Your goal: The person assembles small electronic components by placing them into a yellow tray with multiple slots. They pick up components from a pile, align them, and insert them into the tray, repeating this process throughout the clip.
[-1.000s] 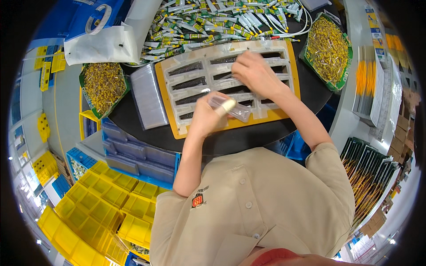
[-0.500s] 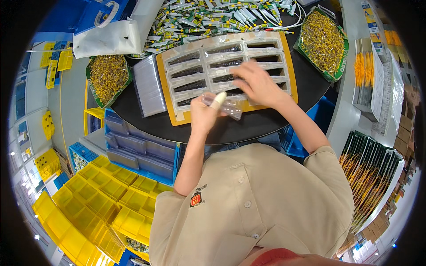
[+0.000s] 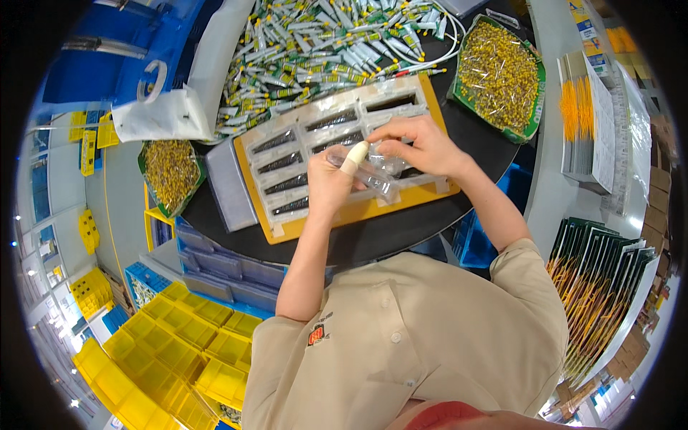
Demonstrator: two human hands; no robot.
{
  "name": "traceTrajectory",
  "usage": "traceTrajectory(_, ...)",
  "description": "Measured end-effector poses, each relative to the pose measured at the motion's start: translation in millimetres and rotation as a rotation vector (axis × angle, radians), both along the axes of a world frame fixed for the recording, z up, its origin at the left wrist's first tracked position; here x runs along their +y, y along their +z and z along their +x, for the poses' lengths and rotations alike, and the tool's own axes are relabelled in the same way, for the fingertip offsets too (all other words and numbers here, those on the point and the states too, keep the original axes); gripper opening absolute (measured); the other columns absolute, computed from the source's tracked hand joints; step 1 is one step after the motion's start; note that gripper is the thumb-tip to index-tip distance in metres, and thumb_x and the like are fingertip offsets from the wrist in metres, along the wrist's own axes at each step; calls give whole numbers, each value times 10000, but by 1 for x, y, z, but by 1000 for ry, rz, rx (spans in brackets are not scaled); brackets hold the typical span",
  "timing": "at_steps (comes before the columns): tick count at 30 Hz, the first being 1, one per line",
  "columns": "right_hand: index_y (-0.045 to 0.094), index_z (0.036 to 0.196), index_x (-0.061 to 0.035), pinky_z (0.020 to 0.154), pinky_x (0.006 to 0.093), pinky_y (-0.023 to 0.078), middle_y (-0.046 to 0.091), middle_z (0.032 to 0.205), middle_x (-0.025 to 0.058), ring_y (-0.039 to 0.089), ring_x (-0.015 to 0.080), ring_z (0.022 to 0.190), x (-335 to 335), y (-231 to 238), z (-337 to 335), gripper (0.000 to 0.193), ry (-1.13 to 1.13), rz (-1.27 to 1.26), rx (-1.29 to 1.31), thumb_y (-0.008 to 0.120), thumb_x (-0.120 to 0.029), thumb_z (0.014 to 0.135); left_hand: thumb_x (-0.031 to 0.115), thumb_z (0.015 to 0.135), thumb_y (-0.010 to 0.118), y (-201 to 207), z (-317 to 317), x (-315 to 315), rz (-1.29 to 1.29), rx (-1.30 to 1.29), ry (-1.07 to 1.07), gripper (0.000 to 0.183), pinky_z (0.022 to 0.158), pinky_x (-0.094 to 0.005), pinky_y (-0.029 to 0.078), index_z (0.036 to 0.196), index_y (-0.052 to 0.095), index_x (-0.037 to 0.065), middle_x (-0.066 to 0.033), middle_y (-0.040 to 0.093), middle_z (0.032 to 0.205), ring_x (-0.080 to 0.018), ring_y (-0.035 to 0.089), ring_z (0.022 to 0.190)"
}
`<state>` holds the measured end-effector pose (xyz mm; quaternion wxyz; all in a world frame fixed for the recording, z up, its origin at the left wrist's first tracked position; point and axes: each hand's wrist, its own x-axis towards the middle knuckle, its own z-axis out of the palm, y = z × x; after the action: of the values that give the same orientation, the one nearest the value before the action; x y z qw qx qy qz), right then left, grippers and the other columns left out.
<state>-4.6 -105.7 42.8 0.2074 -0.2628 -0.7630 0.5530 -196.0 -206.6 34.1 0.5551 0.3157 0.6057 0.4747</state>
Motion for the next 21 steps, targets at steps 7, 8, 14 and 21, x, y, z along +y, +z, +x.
traceTrajectory(7, 639, 927, -43, 794, 438, 488, 615, 857, 126, 606, 331, 879, 71, -15, 3, 114, -115, 857, -315, 674, -127, 858, 190, 910, 737, -4, 27, 27, -122, -55, -251, 237, 578, -282, 548, 978, 689, -32, -115, 720, 832, -149, 693, 664)
traceTrajectory(8, 634, 978, -43, 857, 437, 476, 608, 902, 132, 593, 339, 922, 71, -16, 4, 149, -182, 911, -298, 685, -113, 856, 204, 906, 744, -6, 28, 27, -94, -50, -258, 248, 578, -286, 546, 965, 688, -31, -113, 719, 820, -153, 693, 655)
traceTrajectory(14, 618, 1073, -20, 844, 419, 493, 638, 1002, 144, 606, 331, 977, 45, -12, 23, 206, 192, 202, -222, 675, -127, 906, 253, 946, 708, -11, 31, 28, -139, -14, -20, 302, 515, -262, 524, 907, 685, -45, -125, 727, 771, -146, 670, 593)
traceTrajectory(21, 618, 1053, -26, 847, 420, 478, 588, 965, 127, 567, 354, 973, 26, -11, 30, 247, -129, 679, -135, 678, -125, 835, 188, 937, 698, 0, 48, 1, -154, -30, -106, 255, 570, -284, 553, 906, 680, -64, -130, 730, 803, -148, 685, 629)
